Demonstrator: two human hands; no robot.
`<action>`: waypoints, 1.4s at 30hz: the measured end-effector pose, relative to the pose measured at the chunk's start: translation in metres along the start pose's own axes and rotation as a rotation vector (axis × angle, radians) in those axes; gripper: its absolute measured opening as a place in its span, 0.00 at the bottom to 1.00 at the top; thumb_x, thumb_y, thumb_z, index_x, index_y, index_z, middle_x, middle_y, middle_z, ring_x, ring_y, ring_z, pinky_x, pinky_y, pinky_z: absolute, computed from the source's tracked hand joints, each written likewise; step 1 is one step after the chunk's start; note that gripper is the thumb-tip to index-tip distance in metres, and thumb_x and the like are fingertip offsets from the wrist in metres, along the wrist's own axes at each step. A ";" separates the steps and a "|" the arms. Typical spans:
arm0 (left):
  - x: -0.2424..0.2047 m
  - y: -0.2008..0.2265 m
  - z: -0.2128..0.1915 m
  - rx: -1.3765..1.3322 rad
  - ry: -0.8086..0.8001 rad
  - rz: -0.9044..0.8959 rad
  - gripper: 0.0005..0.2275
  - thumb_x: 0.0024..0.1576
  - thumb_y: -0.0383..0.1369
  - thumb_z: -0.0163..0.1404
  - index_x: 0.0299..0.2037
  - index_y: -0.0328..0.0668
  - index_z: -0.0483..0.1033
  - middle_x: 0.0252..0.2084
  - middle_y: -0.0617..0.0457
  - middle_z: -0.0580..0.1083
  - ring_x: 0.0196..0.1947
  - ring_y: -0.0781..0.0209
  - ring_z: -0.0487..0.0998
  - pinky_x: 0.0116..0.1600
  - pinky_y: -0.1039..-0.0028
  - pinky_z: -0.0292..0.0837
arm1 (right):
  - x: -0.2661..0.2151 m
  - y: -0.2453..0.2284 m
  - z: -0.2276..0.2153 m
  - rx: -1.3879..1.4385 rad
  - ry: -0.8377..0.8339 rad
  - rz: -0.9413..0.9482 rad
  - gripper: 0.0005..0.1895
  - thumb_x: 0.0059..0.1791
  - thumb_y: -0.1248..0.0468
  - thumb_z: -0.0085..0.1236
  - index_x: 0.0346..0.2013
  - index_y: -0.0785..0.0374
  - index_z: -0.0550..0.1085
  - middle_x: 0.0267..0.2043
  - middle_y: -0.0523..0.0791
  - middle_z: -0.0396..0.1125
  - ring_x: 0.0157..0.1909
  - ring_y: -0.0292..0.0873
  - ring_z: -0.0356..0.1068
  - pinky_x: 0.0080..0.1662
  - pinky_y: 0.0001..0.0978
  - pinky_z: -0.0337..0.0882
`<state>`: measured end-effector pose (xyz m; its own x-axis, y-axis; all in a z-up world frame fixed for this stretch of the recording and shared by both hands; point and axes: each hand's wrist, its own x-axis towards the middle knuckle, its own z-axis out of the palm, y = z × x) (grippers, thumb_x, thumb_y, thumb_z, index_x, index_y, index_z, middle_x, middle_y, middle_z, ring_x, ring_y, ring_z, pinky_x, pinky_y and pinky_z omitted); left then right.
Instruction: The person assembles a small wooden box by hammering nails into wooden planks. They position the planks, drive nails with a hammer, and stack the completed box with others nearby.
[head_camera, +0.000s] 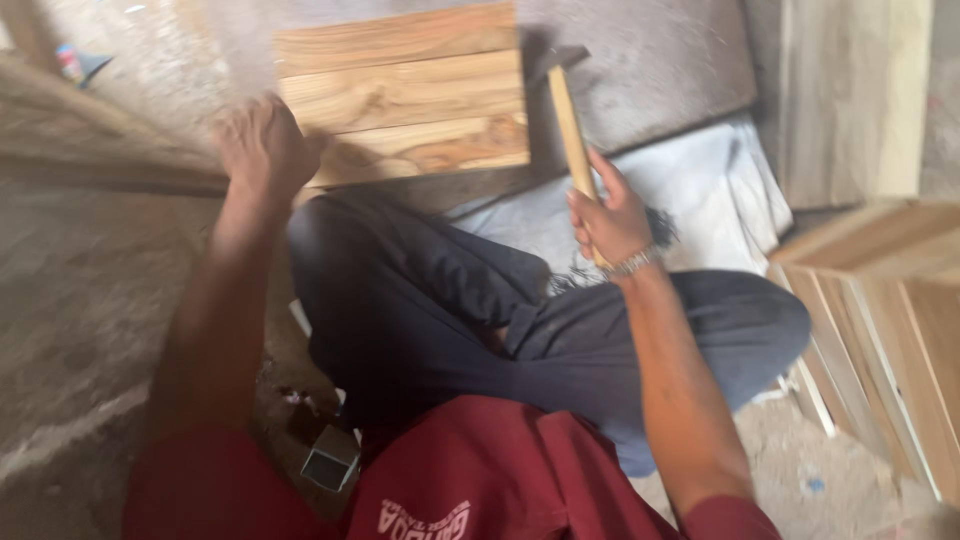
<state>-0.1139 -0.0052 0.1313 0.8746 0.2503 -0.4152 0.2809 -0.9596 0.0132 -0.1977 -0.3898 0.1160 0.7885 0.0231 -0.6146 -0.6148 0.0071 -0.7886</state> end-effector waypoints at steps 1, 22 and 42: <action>-0.009 0.019 0.005 0.019 0.126 0.099 0.30 0.57 0.51 0.59 0.59 0.29 0.74 0.43 0.39 0.79 0.43 0.44 0.81 0.50 0.55 0.74 | 0.006 0.003 -0.005 0.094 -0.001 0.007 0.39 0.52 0.65 0.56 0.76 0.49 0.55 0.25 0.40 0.63 0.19 0.30 0.59 0.19 0.25 0.61; -0.113 0.275 0.284 -0.423 -0.231 0.922 0.08 0.57 0.32 0.47 0.42 0.41 0.78 0.41 0.42 0.80 0.43 0.44 0.82 0.45 0.56 0.77 | 0.045 0.034 -0.024 0.082 0.132 -0.061 0.34 0.53 0.63 0.54 0.73 0.51 0.58 0.32 0.45 0.72 0.21 0.33 0.67 0.20 0.24 0.65; 0.066 0.130 0.065 -0.993 0.590 0.814 0.05 0.61 0.24 0.55 0.44 0.43 0.79 0.40 0.51 0.79 0.40 0.52 0.81 0.47 0.62 0.75 | 0.147 -0.051 0.035 -0.804 0.312 -0.845 0.11 0.56 0.64 0.56 0.51 0.62 0.80 0.49 0.49 0.73 0.52 0.49 0.73 0.56 0.42 0.72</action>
<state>-0.0450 -0.1222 0.0467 0.8894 -0.0684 0.4519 -0.4345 -0.4330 0.7897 -0.0511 -0.3518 0.0667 0.9752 0.0680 0.2104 0.1934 -0.7234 -0.6627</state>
